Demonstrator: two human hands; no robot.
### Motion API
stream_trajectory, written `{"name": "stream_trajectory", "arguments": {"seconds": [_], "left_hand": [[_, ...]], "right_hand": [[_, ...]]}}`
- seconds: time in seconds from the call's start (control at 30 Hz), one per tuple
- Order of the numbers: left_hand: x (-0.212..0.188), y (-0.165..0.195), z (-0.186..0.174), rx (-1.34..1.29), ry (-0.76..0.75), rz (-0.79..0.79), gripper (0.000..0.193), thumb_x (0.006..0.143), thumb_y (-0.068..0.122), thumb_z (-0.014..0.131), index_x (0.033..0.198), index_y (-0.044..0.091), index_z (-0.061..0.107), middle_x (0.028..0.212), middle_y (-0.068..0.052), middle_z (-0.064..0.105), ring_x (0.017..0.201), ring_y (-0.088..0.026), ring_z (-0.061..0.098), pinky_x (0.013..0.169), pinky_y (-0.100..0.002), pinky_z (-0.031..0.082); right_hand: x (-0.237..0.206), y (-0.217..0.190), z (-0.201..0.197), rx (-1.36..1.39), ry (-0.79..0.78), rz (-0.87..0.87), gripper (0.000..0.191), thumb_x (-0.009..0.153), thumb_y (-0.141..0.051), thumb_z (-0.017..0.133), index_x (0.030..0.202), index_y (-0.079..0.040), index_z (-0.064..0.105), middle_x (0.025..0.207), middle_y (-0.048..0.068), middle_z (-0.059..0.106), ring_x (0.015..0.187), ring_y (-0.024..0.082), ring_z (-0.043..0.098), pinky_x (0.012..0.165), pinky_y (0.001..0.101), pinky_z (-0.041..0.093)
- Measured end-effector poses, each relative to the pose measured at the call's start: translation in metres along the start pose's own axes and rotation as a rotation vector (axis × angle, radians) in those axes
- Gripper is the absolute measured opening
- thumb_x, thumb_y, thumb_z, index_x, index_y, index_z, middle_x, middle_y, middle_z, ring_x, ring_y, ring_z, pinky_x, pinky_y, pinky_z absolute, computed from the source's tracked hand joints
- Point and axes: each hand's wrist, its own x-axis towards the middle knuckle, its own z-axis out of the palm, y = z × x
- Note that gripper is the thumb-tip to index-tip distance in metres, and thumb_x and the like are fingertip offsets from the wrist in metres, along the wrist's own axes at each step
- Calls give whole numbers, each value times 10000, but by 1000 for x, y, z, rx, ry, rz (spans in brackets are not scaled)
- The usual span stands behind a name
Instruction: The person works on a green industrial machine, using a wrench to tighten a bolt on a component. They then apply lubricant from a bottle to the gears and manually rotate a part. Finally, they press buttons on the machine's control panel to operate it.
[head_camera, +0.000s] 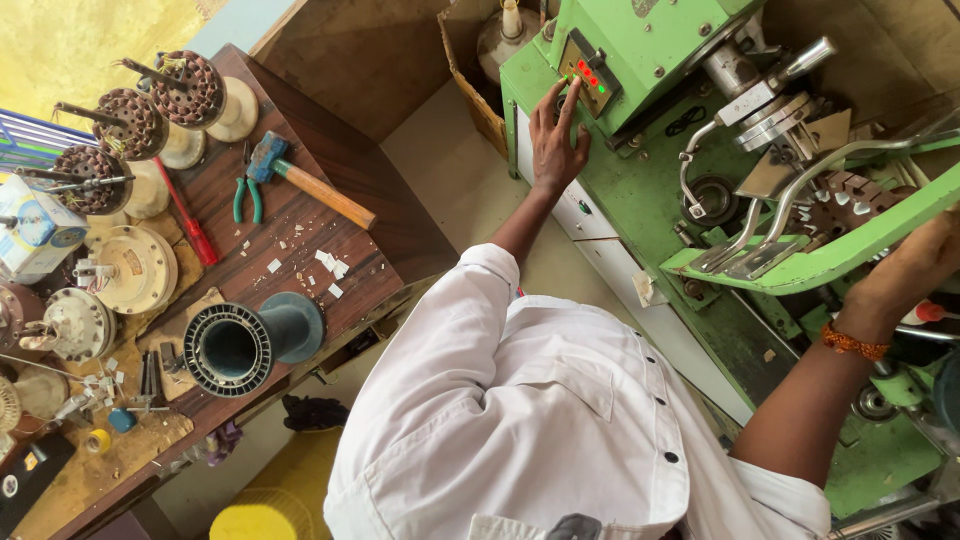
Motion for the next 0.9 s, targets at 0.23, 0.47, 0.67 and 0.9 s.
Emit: {"name": "stream_trajectory", "arguments": {"seconds": [0.23, 0.47, 0.67, 0.9], "left_hand": [[0, 1, -1, 1, 0, 5, 880, 813, 51, 648, 1608, 264, 338, 1547, -121, 413, 1409, -354, 438, 1236, -496, 351], [0, 3, -2, -3, -4, -5, 878, 815, 42, 640, 1609, 267, 340, 1544, -115, 423, 1397, -348, 449, 1235, -490, 361], [1, 4, -2, -1, 9, -12, 860, 834, 21, 616, 1608, 276, 342, 1554, -114, 418, 1402, -347, 446, 1240, -474, 369], [2, 3, -1, 15, 12, -6, 860, 838, 10, 602, 1610, 279, 335, 1555, -112, 410, 1399, -341, 444, 1240, -471, 371]], "right_hand": [[5, 4, -3, 1, -4, -8, 366, 1229, -256, 382, 978, -56, 558, 909, 27, 567, 773, 113, 547, 761, 298, 508], [4, -5, 0, -54, 4, -43, 378, 1224, -273, 371, 954, -75, 545, 898, 8, 552, 763, 95, 524, 748, 286, 492], [2, 2, 1, 16, 23, -15, 369, 1218, -346, 410, 1190, -30, 598, 1091, 43, 619, 981, 136, 666, 913, 326, 612], [2, 1, 2, 14, 39, 46, 430, 1218, -425, 410, 1168, -38, 590, 1093, 57, 628, 957, 132, 684, 892, 326, 660]]}}
